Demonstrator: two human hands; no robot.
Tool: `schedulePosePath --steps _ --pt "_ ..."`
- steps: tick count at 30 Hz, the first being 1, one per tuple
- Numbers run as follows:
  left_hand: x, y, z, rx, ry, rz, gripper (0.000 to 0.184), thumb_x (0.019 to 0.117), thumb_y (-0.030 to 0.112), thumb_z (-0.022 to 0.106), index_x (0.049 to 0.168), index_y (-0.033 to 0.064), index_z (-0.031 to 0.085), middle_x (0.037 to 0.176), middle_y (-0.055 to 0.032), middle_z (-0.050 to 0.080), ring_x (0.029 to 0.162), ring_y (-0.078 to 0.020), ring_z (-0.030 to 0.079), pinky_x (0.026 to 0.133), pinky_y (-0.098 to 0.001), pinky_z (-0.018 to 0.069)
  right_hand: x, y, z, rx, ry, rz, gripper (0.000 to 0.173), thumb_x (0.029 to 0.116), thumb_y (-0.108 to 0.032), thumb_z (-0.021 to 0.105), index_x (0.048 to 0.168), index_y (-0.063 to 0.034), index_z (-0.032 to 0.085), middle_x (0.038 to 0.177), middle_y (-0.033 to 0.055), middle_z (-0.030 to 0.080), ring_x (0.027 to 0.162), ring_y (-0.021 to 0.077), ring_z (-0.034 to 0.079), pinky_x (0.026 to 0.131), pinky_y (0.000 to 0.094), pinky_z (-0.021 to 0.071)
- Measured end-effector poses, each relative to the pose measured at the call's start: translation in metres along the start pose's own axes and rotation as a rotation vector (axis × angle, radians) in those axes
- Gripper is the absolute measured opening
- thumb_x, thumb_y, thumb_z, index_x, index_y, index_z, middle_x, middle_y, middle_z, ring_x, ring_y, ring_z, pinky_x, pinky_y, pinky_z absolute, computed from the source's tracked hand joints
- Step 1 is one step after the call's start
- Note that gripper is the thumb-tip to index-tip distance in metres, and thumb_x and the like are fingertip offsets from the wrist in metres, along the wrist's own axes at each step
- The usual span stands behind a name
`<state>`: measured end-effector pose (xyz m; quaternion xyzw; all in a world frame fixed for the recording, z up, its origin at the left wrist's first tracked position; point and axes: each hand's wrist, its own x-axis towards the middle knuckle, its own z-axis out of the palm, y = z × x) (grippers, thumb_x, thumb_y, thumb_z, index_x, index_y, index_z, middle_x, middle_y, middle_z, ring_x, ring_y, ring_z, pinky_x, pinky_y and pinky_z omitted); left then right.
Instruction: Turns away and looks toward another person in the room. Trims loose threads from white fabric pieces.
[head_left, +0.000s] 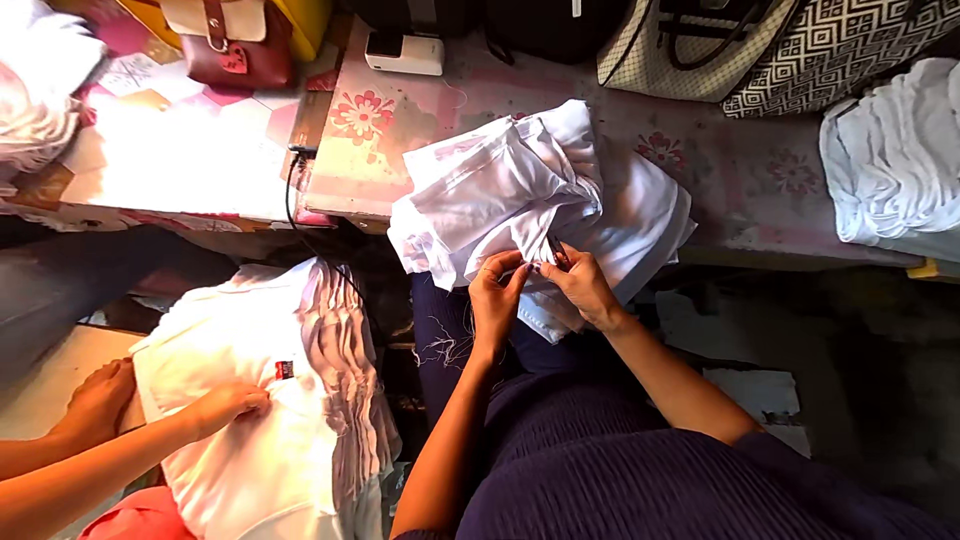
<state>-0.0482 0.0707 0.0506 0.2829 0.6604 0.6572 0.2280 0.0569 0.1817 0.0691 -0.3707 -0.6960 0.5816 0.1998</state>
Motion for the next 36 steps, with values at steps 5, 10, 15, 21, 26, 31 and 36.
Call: schedulePosePath --steps 5,10,15,21,26,31,36 --pt "0.006 -0.002 -0.007 -0.075 -0.033 -0.091 0.003 0.0922 0.001 0.070 0.092 -0.0002 0.073 0.105 -0.0074 0.073 0.095 -0.0099 0.070 0.085 -0.0285 0.0589 -0.001 0.000 -0.004 -0.106 -0.014 -0.050 0.010 0.0926 -0.010 0.074 0.091 -0.0006 0.070 0.083 0.0035 0.061 0.070 0.0059 0.055 0.066 0.0248 0.0487" --pt "-0.003 0.008 -0.021 0.191 -0.092 -0.142 0.011 0.0923 0.005 0.072 0.101 -0.0020 0.071 0.097 -0.0099 0.072 0.083 -0.0113 0.070 0.078 -0.0294 0.0591 0.001 0.002 -0.008 -0.073 -0.039 -0.011 0.009 0.0917 -0.008 0.074 0.092 0.0003 0.070 0.085 0.0042 0.063 0.070 0.0062 0.056 0.065 0.0251 0.0490" --pt "-0.002 0.009 -0.001 0.338 0.013 0.255 0.018 0.0880 0.002 0.075 0.103 -0.0072 0.074 0.105 -0.0211 0.069 0.081 -0.0208 0.071 0.074 -0.0322 0.0603 0.000 -0.002 -0.004 -0.120 -0.056 -0.008 0.011 0.0928 -0.009 0.074 0.090 0.0007 0.070 0.087 0.0050 0.063 0.072 0.0063 0.056 0.068 0.0251 0.0495" --pt "0.005 -0.007 0.001 0.274 -0.029 0.199 0.003 0.0873 -0.003 0.074 0.089 -0.0042 0.074 0.100 -0.0151 0.073 0.090 -0.0153 0.072 0.081 -0.0287 0.0603 0.000 0.004 -0.010 -0.191 -0.059 -0.050 0.015 0.0928 -0.013 0.075 0.090 0.0015 0.071 0.088 0.0053 0.062 0.072 0.0067 0.054 0.068 0.0253 0.0483" --pt "0.002 -0.009 -0.001 0.258 -0.012 0.206 0.007 0.0876 -0.002 0.074 0.094 -0.0051 0.076 0.103 -0.0179 0.073 0.097 -0.0168 0.073 0.085 -0.0292 0.0598 0.001 0.000 -0.006 -0.177 -0.071 -0.053 0.015 0.0924 -0.013 0.075 0.087 0.0008 0.070 0.086 0.0043 0.061 0.071 0.0057 0.054 0.067 0.0241 0.0478" --pt "0.007 -0.008 -0.011 0.114 -0.061 0.038 0.003 0.0899 0.000 0.071 0.091 -0.0010 0.074 0.104 -0.0091 0.073 0.098 -0.0108 0.070 0.086 -0.0284 0.0585 0.001 0.004 -0.011 -0.165 -0.111 -0.055 0.023 0.0994 -0.019 0.067 0.088 0.0002 0.067 0.082 0.0035 0.058 0.066 0.0061 0.051 0.063 0.0249 0.0456" --pt "0.003 -0.007 -0.018 -0.235 -0.031 -0.199 0.010 0.0908 -0.001 0.067 0.083 0.0045 0.070 0.107 -0.0044 0.071 0.098 -0.0117 0.067 0.085 -0.0301 0.0577 -0.006 -0.013 -0.028 -0.026 -0.089 0.015 0.036 0.1103 -0.030 0.045 0.106 -0.0043 0.068 0.062 -0.0068 0.047 0.052 0.0016 0.042 0.052 0.0207 0.0400"
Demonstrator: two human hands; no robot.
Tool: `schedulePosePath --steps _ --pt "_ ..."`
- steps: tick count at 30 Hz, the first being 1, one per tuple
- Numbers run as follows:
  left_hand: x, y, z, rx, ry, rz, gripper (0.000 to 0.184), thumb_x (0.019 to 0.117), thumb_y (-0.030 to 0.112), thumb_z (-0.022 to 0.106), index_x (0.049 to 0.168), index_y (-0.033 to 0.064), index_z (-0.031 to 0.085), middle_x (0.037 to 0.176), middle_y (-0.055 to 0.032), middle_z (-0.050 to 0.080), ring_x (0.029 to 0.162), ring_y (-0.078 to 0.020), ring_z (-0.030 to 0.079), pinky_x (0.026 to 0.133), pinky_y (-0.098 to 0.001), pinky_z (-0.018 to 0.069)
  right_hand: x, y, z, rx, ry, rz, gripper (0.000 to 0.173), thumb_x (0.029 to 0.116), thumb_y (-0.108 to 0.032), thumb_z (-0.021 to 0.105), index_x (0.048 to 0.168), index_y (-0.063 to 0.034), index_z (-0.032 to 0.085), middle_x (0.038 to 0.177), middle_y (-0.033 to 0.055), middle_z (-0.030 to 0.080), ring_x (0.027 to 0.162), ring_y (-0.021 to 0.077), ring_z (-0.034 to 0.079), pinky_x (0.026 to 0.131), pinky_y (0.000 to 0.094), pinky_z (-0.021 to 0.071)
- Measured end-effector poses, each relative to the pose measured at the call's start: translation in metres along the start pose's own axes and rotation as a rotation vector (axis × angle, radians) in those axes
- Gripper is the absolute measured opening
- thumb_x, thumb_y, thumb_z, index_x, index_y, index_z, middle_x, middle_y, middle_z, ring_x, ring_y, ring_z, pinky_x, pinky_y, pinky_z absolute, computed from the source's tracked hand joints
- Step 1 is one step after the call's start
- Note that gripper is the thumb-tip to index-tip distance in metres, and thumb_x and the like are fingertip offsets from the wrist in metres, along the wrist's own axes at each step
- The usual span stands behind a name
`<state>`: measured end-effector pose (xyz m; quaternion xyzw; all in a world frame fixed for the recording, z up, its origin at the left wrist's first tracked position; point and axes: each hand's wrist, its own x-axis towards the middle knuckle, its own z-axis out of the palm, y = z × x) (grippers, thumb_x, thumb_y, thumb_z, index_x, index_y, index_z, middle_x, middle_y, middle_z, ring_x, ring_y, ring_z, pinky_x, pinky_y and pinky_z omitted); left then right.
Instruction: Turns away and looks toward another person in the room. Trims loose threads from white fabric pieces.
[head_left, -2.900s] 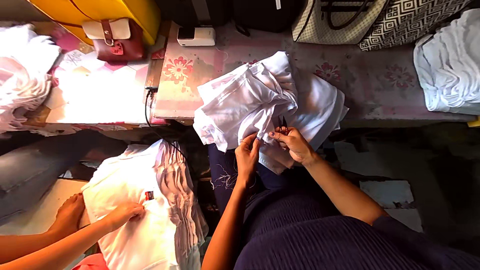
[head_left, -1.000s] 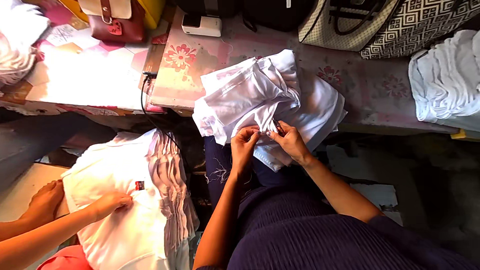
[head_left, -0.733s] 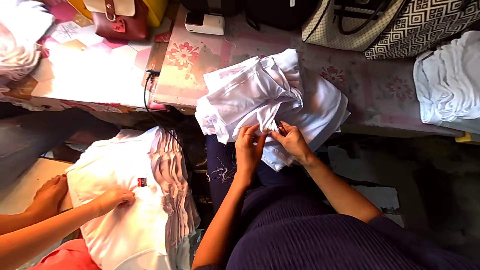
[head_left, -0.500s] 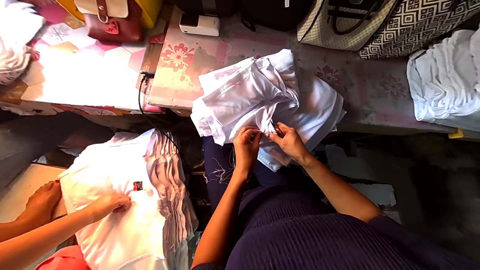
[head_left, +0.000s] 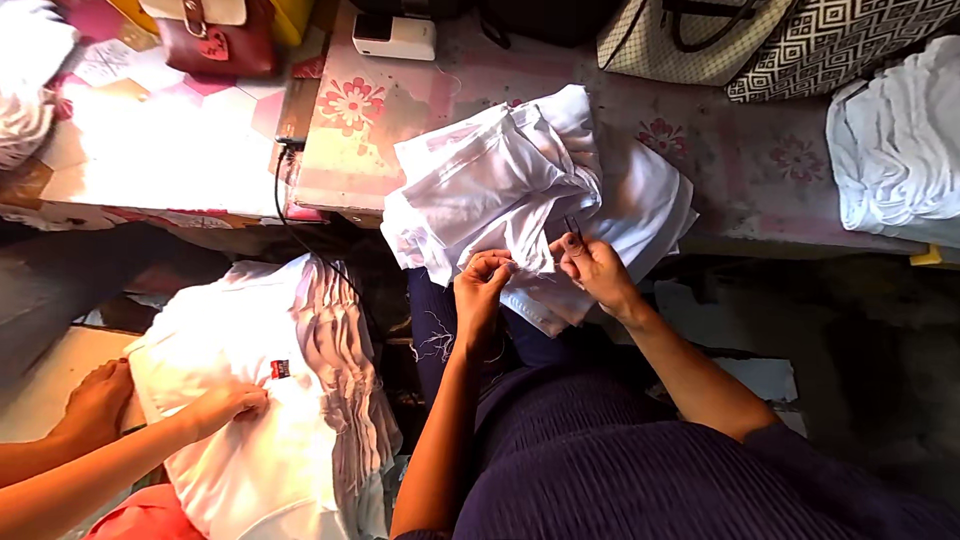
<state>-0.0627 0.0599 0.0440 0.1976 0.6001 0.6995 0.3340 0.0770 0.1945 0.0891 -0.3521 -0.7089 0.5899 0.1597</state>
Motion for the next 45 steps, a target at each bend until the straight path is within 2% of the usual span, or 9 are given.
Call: schedulePosePath --steps 2,4,8,12,18,26,40,43,45 --pt "-0.002 -0.001 -0.003 -0.057 -0.006 -0.033 0.012 0.0910 -0.001 0.065 0.082 0.0057 0.069 0.108 -0.0046 0.070 0.098 -0.0130 0.067 0.085 -0.0317 0.0582 -0.006 -0.012 -0.003 0.201 -0.125 0.115 0.044 0.1127 -0.037 0.030 0.102 -0.0092 0.062 0.057 -0.0094 0.037 0.046 0.0006 0.034 0.047 0.0178 0.0339" --pt "-0.004 0.000 -0.005 -0.063 -0.030 -0.009 0.013 0.0896 -0.001 0.067 0.081 0.0075 0.069 0.106 -0.0039 0.069 0.099 -0.0138 0.066 0.087 -0.0323 0.0580 -0.008 -0.020 -0.005 0.342 -0.293 0.257 0.053 0.1125 -0.045 0.021 0.096 -0.0115 0.059 0.057 -0.0095 0.036 0.045 0.0004 0.033 0.045 0.0160 0.0320" --pt "-0.009 0.004 -0.007 0.013 -0.039 0.052 0.012 0.0859 -0.004 0.069 0.082 0.0066 0.071 0.102 -0.0036 0.067 0.097 -0.0126 0.066 0.082 -0.0286 0.0585 -0.004 -0.019 -0.006 0.299 -0.439 0.399 0.047 0.1138 -0.037 0.026 0.092 -0.0113 0.058 0.056 -0.0098 0.033 0.043 -0.0005 0.030 0.043 0.0146 0.0282" --pt "-0.011 0.007 -0.009 0.090 -0.056 0.065 0.008 0.0871 -0.004 0.069 0.085 0.0044 0.070 0.102 -0.0034 0.065 0.093 -0.0102 0.066 0.080 -0.0268 0.0594 -0.002 -0.016 -0.004 0.219 -0.501 0.482 0.045 0.1136 -0.039 0.029 0.089 -0.0131 0.057 0.054 -0.0109 0.031 0.042 -0.0012 0.027 0.042 0.0147 0.0243" --pt "-0.011 0.008 -0.009 0.105 -0.121 0.062 0.004 0.0919 0.000 0.064 0.091 0.0031 0.067 0.109 -0.0054 0.061 0.094 -0.0113 0.066 0.082 -0.0287 0.0606 0.002 -0.013 -0.006 0.300 -0.515 0.492 0.047 0.1133 -0.040 0.029 0.086 -0.0132 0.056 0.052 -0.0111 0.031 0.040 -0.0024 0.026 0.041 0.0138 0.0234" --pt "-0.013 0.006 -0.009 0.140 -0.145 0.137 0.004 0.0912 0.000 0.065 0.091 0.0014 0.069 0.106 -0.0042 0.061 0.094 -0.0073 0.064 0.083 -0.0236 0.0583 0.005 -0.011 0.001 0.320 -0.484 0.456 0.043 0.1133 -0.037 0.032 0.086 -0.0129 0.055 0.053 -0.0107 0.032 0.041 -0.0021 0.027 0.042 0.0136 0.0241" --pt "-0.015 0.003 -0.013 0.134 -0.126 0.108 0.005 0.0906 -0.001 0.066 0.089 0.0025 0.069 0.103 -0.0029 0.062 0.092 -0.0065 0.064 0.081 -0.0220 0.0581 0.006 -0.004 0.003 0.305 -0.447 0.405 0.038 0.1129 -0.028 0.038 0.086 -0.0099 0.058 0.054 -0.0107 0.033 0.043 -0.0025 0.028 0.043 0.0134 0.0238" --pt "-0.019 0.004 -0.033 0.436 -0.347 0.114 0.012 0.0940 0.008 0.065 0.093 -0.0030 0.071 0.102 -0.0102 0.065 0.090 -0.0103 0.066 0.082 -0.0256 0.0572 0.004 -0.005 -0.006 0.311 -0.415 0.324 0.039 0.1125 -0.030 0.037 0.087 -0.0110 0.059 0.055 -0.0114 0.035 0.044 -0.0030 0.029 0.043 0.0135 0.0247" --pt "-0.025 0.013 -0.048 0.783 -0.611 0.024 0.019 0.0956 0.011 0.064 0.098 -0.0066 0.072 0.101 -0.0194 0.069 0.092 -0.0260 0.068 0.085 -0.0422 0.0555 0.002 -0.007 -0.015 0.264 -0.282 0.220 0.041 0.1119 -0.036 0.034 0.088 -0.0136 0.060 0.057 -0.0125 0.039 0.045 -0.0036 0.031 0.045 0.0134 0.0273"
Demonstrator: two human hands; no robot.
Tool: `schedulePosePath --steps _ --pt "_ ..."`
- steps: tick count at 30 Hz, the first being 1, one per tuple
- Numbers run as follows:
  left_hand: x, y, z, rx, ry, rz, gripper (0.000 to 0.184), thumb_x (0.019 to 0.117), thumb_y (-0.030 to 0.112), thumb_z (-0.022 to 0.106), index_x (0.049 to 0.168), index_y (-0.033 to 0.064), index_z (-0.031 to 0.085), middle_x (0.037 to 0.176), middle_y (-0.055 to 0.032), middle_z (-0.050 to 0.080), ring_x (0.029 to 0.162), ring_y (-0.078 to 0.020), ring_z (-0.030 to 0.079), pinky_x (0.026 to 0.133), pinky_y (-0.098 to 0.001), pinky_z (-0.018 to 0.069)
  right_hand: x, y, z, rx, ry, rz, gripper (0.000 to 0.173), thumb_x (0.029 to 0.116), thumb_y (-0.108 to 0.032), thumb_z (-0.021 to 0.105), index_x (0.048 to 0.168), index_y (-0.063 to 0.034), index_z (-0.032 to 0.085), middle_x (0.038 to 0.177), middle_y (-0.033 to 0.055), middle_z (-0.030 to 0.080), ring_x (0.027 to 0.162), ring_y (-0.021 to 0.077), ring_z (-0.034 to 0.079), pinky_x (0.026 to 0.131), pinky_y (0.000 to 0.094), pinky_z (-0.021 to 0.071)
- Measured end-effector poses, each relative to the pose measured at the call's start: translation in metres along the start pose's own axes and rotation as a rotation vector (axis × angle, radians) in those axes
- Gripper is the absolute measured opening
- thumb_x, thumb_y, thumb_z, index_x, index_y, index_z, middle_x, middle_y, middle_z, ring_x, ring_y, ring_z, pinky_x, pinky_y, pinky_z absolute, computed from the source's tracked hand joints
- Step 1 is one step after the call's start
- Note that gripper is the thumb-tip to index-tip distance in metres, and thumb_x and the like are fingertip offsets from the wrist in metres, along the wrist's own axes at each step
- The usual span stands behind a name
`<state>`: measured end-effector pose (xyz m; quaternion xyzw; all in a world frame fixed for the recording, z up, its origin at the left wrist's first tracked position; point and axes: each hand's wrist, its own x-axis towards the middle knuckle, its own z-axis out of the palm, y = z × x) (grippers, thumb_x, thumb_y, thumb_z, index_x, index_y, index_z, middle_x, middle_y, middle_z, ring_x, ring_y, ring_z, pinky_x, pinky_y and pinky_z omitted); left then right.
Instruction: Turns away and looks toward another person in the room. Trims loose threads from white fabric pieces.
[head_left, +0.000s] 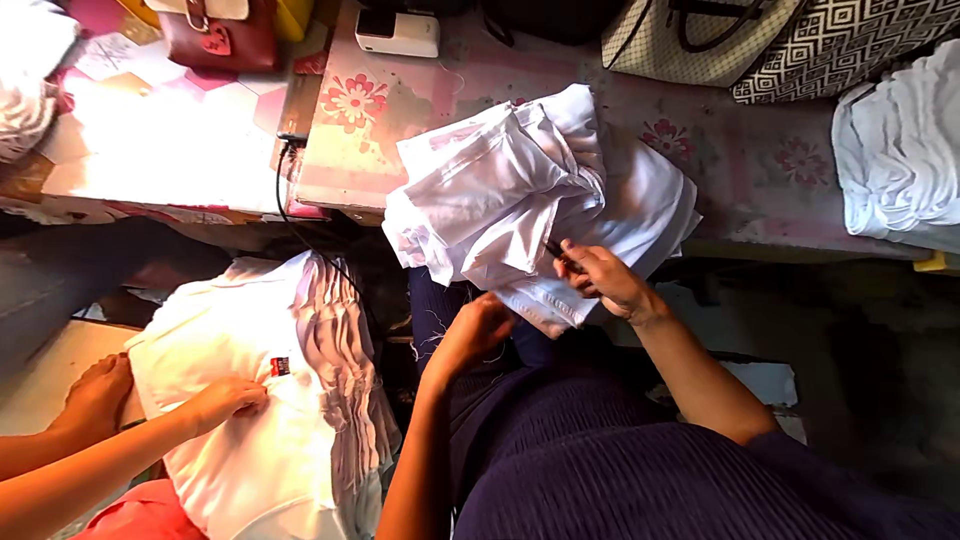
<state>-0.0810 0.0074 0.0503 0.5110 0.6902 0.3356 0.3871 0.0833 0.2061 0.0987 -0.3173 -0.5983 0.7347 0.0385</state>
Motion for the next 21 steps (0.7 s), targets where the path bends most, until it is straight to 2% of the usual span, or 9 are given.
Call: schedulePosePath --steps 2,3,5,6,9,12,14,17,21 --pt "-0.006 0.008 -0.006 0.130 -0.168 -0.191 0.024 0.0992 0.014 0.062 0.108 -0.0063 0.071 0.107 -0.0236 0.070 0.102 -0.0379 0.068 0.091 -0.0586 0.0517 0.003 0.006 -0.006 -0.080 0.214 -0.128 0.038 0.1111 -0.035 0.040 0.096 -0.0105 0.064 0.058 -0.0113 0.040 0.046 -0.0019 0.033 0.046 0.0158 0.0306" --pt "-0.006 0.011 -0.004 0.099 -0.088 -0.226 0.024 0.0998 0.015 0.062 0.109 -0.0059 0.071 0.106 -0.0221 0.071 0.101 -0.0362 0.069 0.092 -0.0577 0.0522 0.007 0.012 -0.008 -0.112 0.292 -0.167 0.031 0.1093 -0.031 0.047 0.103 -0.0074 0.066 0.060 -0.0098 0.041 0.048 -0.0006 0.035 0.048 0.0175 0.0328" --pt "0.005 0.021 0.009 -0.166 0.268 -0.191 0.023 0.0991 0.017 0.065 0.105 -0.0047 0.070 0.093 -0.0116 0.072 0.086 -0.0186 0.069 0.084 -0.0388 0.0557 0.017 0.022 -0.005 -0.080 0.307 -0.134 0.020 0.1036 -0.025 0.061 0.111 -0.0060 0.064 0.064 -0.0078 0.045 0.050 0.0001 0.038 0.049 0.0176 0.0363" --pt "0.015 0.027 0.017 -0.401 0.421 -0.159 0.019 0.0967 0.013 0.068 0.104 -0.0044 0.067 0.090 -0.0078 0.072 0.083 -0.0132 0.070 0.082 -0.0331 0.0579 0.020 0.024 0.001 -0.008 0.277 -0.083 0.014 0.1014 -0.021 0.065 0.104 -0.0078 0.061 0.062 -0.0078 0.045 0.049 -0.0002 0.038 0.048 0.0169 0.0359" --pt "0.045 0.041 0.031 -1.003 0.627 -0.108 0.016 0.0905 -0.008 0.067 0.103 -0.0014 0.060 0.086 -0.0073 0.072 0.079 -0.0166 0.073 0.079 -0.0353 0.0627 0.020 0.024 0.024 0.192 0.273 -0.001 0.007 0.0973 -0.005 0.066 0.092 -0.0050 0.062 0.062 -0.0044 0.052 0.047 0.0008 0.040 0.045 0.0170 0.0353" --pt "0.057 0.040 0.033 -1.197 0.668 -0.183 0.017 0.0917 -0.012 0.063 0.096 0.0037 0.057 0.078 -0.0039 0.069 0.071 -0.0147 0.070 0.073 -0.0331 0.0616 0.016 0.021 0.032 0.316 0.289 -0.025 0.012 0.0977 -0.001 0.063 0.087 -0.0060 0.061 0.058 -0.0055 0.048 0.045 -0.0003 0.036 0.044 0.0158 0.0320" --pt "0.054 0.038 0.038 -1.023 0.758 -0.114 0.014 0.0915 -0.009 0.062 0.099 0.0012 0.058 0.081 -0.0042 0.069 0.072 -0.0133 0.069 0.071 -0.0318 0.0609 0.016 0.023 0.032 0.317 0.320 -0.057 0.016 0.0960 -0.002 0.066 0.082 -0.0077 0.060 0.056 -0.0063 0.045 0.044 -0.0005 0.035 0.043 0.0157 0.0311" --pt "0.041 0.047 0.044 -0.419 0.947 0.168 0.017 0.0895 -0.003 0.060 0.106 -0.0075 0.062 0.094 -0.0086 0.067 0.081 -0.0090 0.067 0.075 -0.0259 0.0582 0.016 0.026 0.031 0.228 0.397 -0.100 0.015 0.0929 -0.002 0.070 0.082 -0.0068 0.061 0.059 -0.0056 0.049 0.046 0.0006 0.038 0.045 0.0167 0.0339" --pt "0.054 0.048 0.039 -0.131 0.850 0.248 0.025 0.0886 0.006 0.076 0.108 -0.0082 0.070 0.107 -0.0208 0.064 0.081 -0.0182 0.067 0.072 -0.0293 0.0585 0.014 0.027 0.037 0.158 0.406 -0.130 0.013 0.0943 -0.002 0.067 0.084 -0.0059 0.061 0.062 -0.0046 0.052 0.050 0.0016 0.044 0.048 0.0182 0.0393"
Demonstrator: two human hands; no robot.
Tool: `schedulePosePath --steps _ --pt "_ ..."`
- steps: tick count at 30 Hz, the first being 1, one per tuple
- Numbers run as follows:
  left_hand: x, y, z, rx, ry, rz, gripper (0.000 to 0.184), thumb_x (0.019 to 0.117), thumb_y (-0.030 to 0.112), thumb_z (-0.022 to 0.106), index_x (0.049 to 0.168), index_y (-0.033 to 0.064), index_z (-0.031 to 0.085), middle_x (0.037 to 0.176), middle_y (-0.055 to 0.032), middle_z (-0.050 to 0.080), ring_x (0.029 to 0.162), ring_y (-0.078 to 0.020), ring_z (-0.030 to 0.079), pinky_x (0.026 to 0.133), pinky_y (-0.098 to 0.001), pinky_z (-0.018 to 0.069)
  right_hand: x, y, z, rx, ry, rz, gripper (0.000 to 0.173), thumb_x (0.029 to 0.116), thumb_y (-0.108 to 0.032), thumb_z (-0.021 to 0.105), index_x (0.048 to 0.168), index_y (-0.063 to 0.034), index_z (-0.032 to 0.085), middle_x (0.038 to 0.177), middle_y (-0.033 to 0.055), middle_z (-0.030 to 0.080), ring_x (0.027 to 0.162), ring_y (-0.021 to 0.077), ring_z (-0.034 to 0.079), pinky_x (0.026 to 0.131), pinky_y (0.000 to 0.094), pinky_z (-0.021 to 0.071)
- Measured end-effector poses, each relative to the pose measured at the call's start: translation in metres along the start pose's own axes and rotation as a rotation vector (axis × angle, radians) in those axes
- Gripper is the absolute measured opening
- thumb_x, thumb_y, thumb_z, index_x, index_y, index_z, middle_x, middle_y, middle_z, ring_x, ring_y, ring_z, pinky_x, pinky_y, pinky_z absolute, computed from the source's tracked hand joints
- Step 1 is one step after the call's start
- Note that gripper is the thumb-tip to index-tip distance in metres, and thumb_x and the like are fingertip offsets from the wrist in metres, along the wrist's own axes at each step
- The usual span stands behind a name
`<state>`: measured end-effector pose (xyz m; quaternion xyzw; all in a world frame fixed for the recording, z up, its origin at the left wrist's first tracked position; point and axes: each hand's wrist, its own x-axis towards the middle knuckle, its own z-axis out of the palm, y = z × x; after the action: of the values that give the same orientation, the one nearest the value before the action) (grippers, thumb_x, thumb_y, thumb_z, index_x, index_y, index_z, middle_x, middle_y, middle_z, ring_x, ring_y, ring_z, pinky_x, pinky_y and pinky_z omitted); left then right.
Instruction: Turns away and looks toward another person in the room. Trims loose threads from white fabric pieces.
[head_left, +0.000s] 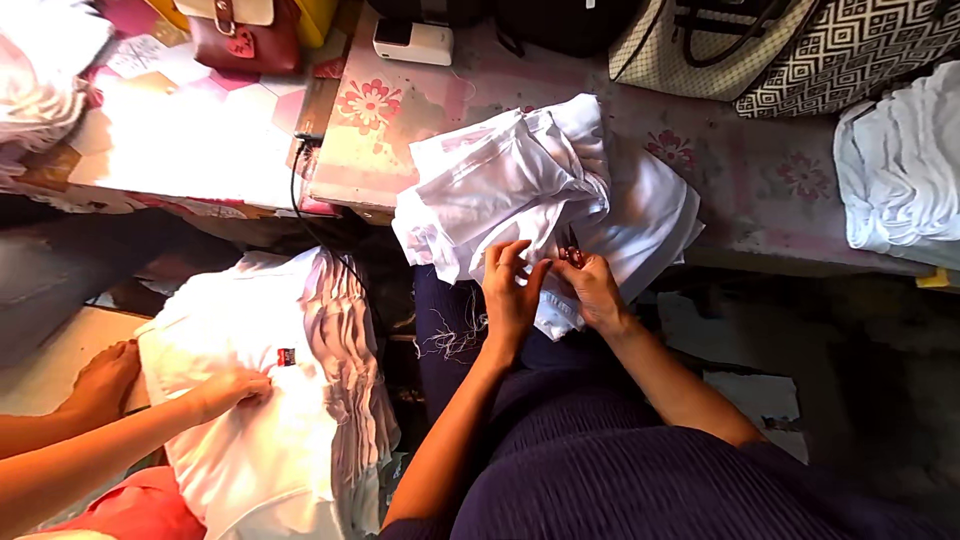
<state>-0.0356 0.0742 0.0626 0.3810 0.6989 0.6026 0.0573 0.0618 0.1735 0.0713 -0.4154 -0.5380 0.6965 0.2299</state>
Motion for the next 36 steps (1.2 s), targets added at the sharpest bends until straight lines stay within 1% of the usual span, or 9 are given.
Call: schedulePosePath --steps 3,6,8,11,14,21,28,32,36 --pt "0.004 -0.026 0.006 -0.124 -0.023 -0.034 0.006 0.0885 0.000 0.074 0.093 -0.0030 0.075 0.102 -0.0130 0.069 0.089 -0.0133 0.069 0.081 -0.0269 0.0587 0.002 0.002 -0.002 0.006 -0.009 -0.026 0.012 0.0935 0.000 0.066 0.084 -0.0061 0.062 0.060 -0.0055 0.051 0.049 0.0009 0.041 0.047 0.0174 0.0357" --pt "0.001 -0.032 -0.007 -0.299 -0.067 -0.224 0.005 0.0923 0.001 0.069 0.092 -0.0006 0.073 0.102 -0.0065 0.071 0.089 -0.0096 0.069 0.081 -0.0276 0.0604 0.001 0.001 -0.010 0.027 -0.032 -0.038 0.006 0.0939 -0.001 0.067 0.089 -0.0043 0.066 0.058 -0.0065 0.049 0.046 -0.0001 0.039 0.045 0.0166 0.0339" --pt "-0.001 -0.030 -0.024 -0.202 -0.204 -0.333 0.008 0.0954 0.004 0.065 0.093 -0.0018 0.071 0.094 -0.0063 0.069 0.082 -0.0095 0.068 0.078 -0.0284 0.0598 0.001 0.001 -0.011 0.027 -0.044 -0.038 0.005 0.0935 -0.001 0.068 0.089 -0.0037 0.068 0.057 -0.0063 0.050 0.045 -0.0002 0.039 0.044 0.0167 0.0342" --pt "0.003 -0.005 -0.046 0.167 -0.527 -0.412 0.023 0.1029 0.013 0.058 0.104 -0.0069 0.070 0.094 -0.0168 0.071 0.085 -0.0236 0.068 0.084 -0.0423 0.0546 0.002 0.001 -0.010 0.020 -0.047 -0.040 0.007 0.0931 0.000 0.067 0.088 -0.0050 0.066 0.058 -0.0072 0.050 0.046 -0.0008 0.039 0.045 0.0165 0.0343" --pt "-0.003 0.012 -0.035 0.169 -0.233 -0.208 0.021 0.0951 0.013 0.070 0.103 -0.0059 0.071 0.094 -0.0169 0.069 0.076 -0.0209 0.068 0.073 -0.0362 0.0578 0.004 0.000 -0.009 -0.020 -0.039 -0.048 0.006 0.0920 0.000 0.069 0.088 -0.0044 0.067 0.061 -0.0063 0.053 0.048 0.0000 0.042 0.047 0.0169 0.0357" --pt "-0.007 -0.016 0.017 0.030 -0.030 0.097 0.007 0.0869 -0.003 0.074 0.093 -0.0057 0.077 0.111 -0.0224 0.073 0.100 -0.0247 0.074 0.089 -0.0333 0.0595 -0.001 -0.003 -0.006 -0.018 -0.010 0.011 0.006 0.0953 -0.001 0.065 0.089 -0.0021 0.065 0.060 -0.0052 0.051 0.047 0.0007 0.040 0.046 0.0171 0.0344" --pt "-0.005 -0.021 -0.009 -0.221 -0.135 -0.170 0.005 0.0895 -0.001 0.072 0.093 -0.0043 0.072 0.110 -0.0124 0.070 0.097 -0.0113 0.070 0.083 -0.0258 0.0610 -0.005 -0.007 -0.004 0.137 -0.102 0.104 0.014 0.0982 -0.001 0.061 0.085 -0.0061 0.061 0.054 -0.0074 0.043 0.044 -0.0003 0.035 0.044 0.0155 0.0314" --pt "-0.007 -0.024 -0.001 -0.175 -0.109 -0.028 0.012 0.0881 -0.003 0.073 0.098 -0.0086 0.073 0.112 -0.0195 0.070 0.098 -0.0160 0.072 0.085 -0.0277 0.0616 -0.004 -0.004 -0.003 0.065 -0.098 0.085 0.019 0.0978 -0.004 0.064 0.080 -0.0079 0.058 0.055 -0.0071 0.044 0.045 -0.0001 0.037 0.044 0.0158 0.0318" --pt "-0.006 -0.022 -0.007 -0.277 -0.146 -0.249 0.006 0.0917 0.000 0.070 0.095 -0.0018 0.074 0.113 -0.0104 0.072 0.099 -0.0113 0.071 0.085 -0.0272 0.0601 -0.003 -0.016 -0.020 -0.094 -0.230 0.064 0.027 0.1097 -0.026 0.046 0.093 -0.0106 0.060 0.058 -0.0109 0.038 0.047 -0.0010 0.034 0.047 0.0161 0.0322"
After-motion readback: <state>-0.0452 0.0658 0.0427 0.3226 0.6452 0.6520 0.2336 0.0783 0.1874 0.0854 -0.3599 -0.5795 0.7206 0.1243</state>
